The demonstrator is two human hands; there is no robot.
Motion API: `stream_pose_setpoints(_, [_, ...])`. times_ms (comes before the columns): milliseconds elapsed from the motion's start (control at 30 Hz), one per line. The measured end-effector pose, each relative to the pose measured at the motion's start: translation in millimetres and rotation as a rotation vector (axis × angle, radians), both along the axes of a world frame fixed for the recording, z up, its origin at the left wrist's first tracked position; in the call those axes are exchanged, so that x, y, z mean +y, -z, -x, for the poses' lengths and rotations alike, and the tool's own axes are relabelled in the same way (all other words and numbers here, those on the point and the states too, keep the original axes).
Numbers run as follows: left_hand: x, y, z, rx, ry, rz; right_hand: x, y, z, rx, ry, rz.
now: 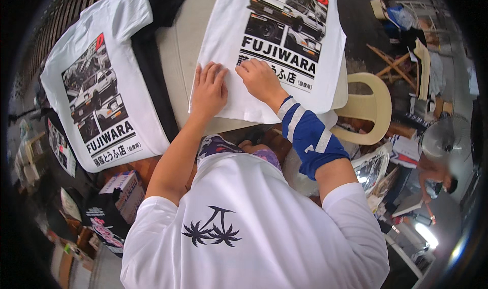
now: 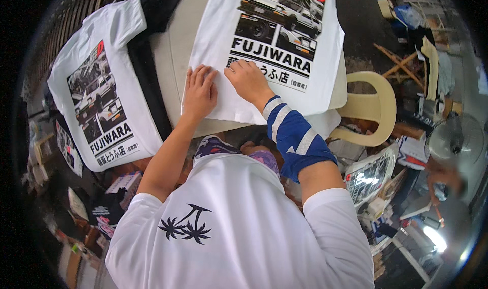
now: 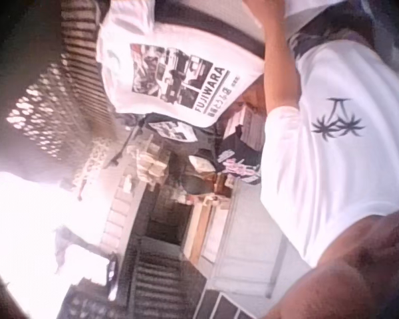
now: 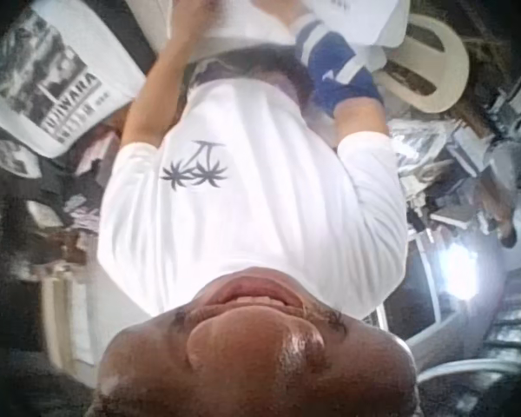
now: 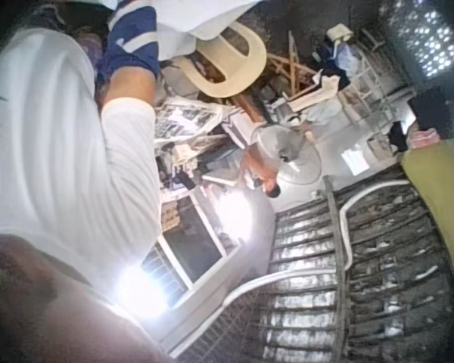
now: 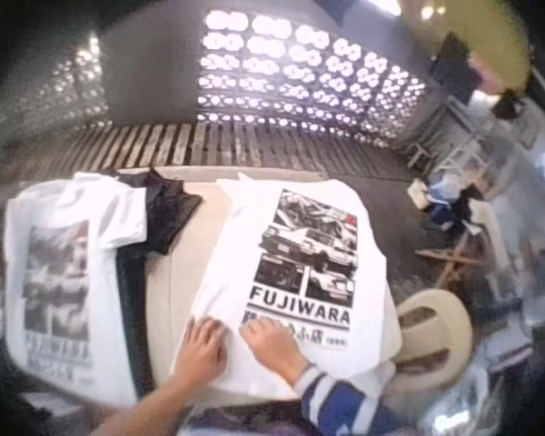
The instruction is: The person places white t-shirts on a heat press, aligns transfer sheets with graphics, and operates the press to apply the designs. They handle multiple shirts, flip them, and stack finished items.
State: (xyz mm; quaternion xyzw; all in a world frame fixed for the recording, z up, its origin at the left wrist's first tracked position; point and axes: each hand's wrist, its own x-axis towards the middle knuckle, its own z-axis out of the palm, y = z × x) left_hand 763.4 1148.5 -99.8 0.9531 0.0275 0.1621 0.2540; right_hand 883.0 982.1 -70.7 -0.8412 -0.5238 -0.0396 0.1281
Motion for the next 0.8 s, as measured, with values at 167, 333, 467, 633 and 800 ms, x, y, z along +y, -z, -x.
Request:
stream_pose_setpoints(167, [-0.6, 1.1, 1.7, -0.037, -0.009, 0.044, 22.0, 0.0, -8.8, -0.072, -0.086, 0.035])
stream_pose_setpoints(333, [1.5, -0.7, 3.2, -0.029, 0.003, 0.079, 39.5, -2.5, -4.0, -0.064, -0.042, 0.074])
stream_pose_setpoints(467, [1.4, -2.7, 1.9, -0.021, -0.001, 0.07, 42.8, 1.8, -4.1, 0.182, 0.171, -0.03])
stream_pose_setpoints(633, [-0.5, -5.5, 9.1, 0.016, 0.013, -0.024, 35.5, 2.5, -14.5, 0.655, 0.806, -0.402])
stream_pose_setpoints(800, [-0.8, -8.0, 47.2, 0.108, 0.009, -0.008, -13.7, 18.1, -60.7, 1.134, 0.966, -0.642])
